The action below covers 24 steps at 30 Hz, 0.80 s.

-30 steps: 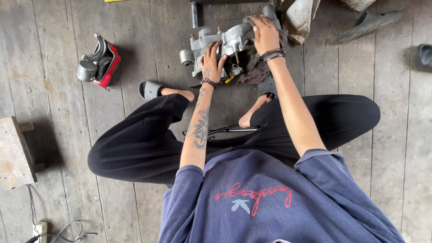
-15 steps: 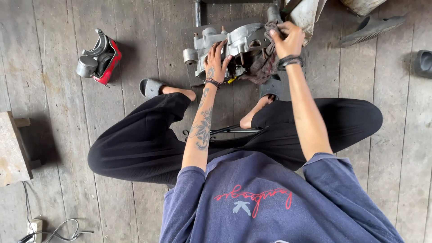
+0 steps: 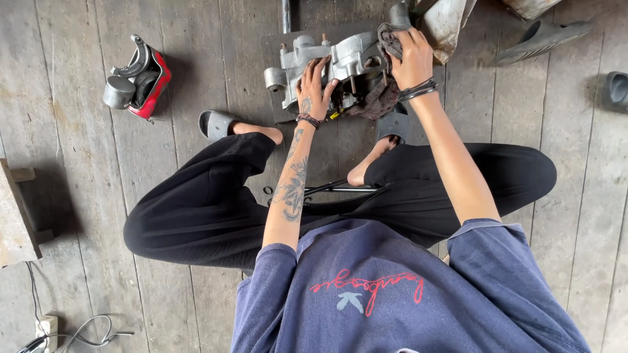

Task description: The person sits on the floor and cleans a metallic engine casing using a yellow-handled brush and a dark cloth. They scrub various surfaces of the casing and wipe away debris with the cloth.

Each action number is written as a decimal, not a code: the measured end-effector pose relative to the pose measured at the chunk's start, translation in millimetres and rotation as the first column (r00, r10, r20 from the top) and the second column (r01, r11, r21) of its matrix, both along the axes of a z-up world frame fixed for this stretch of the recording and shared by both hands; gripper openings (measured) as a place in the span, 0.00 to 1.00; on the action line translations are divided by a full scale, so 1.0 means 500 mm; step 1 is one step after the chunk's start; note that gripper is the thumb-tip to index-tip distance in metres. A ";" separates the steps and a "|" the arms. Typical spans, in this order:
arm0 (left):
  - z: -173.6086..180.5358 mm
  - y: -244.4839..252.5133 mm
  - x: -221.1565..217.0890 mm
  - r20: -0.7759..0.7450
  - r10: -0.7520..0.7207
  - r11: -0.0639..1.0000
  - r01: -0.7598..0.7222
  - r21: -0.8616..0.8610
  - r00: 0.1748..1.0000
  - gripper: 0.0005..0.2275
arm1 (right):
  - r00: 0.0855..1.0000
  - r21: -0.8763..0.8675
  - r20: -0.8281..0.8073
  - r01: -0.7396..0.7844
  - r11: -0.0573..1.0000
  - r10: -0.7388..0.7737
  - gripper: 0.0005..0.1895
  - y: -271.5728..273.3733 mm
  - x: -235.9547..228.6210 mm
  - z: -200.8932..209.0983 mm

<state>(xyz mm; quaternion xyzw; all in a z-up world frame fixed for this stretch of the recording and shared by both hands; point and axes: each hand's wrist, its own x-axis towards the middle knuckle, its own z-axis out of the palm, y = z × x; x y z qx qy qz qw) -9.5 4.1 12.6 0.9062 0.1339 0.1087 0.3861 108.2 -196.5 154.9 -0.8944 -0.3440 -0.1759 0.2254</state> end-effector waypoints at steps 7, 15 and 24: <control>0.001 0.004 0.001 0.012 -0.013 1.000 0.013 -0.012 1.000 0.27 | 0.989 0.180 -0.090 -0.103 0.978 0.120 0.15 -0.039 0.032 0.002; -0.024 -0.001 0.002 0.017 0.003 1.000 -0.004 0.020 1.000 0.28 | 0.970 0.304 -0.075 -0.199 0.931 0.232 0.17 0.028 0.029 0.093; 0.004 0.000 -0.005 0.047 0.006 0.999 -0.008 0.038 0.999 0.27 | 0.962 -0.127 -0.111 -0.264 0.956 0.251 0.29 0.041 0.014 0.023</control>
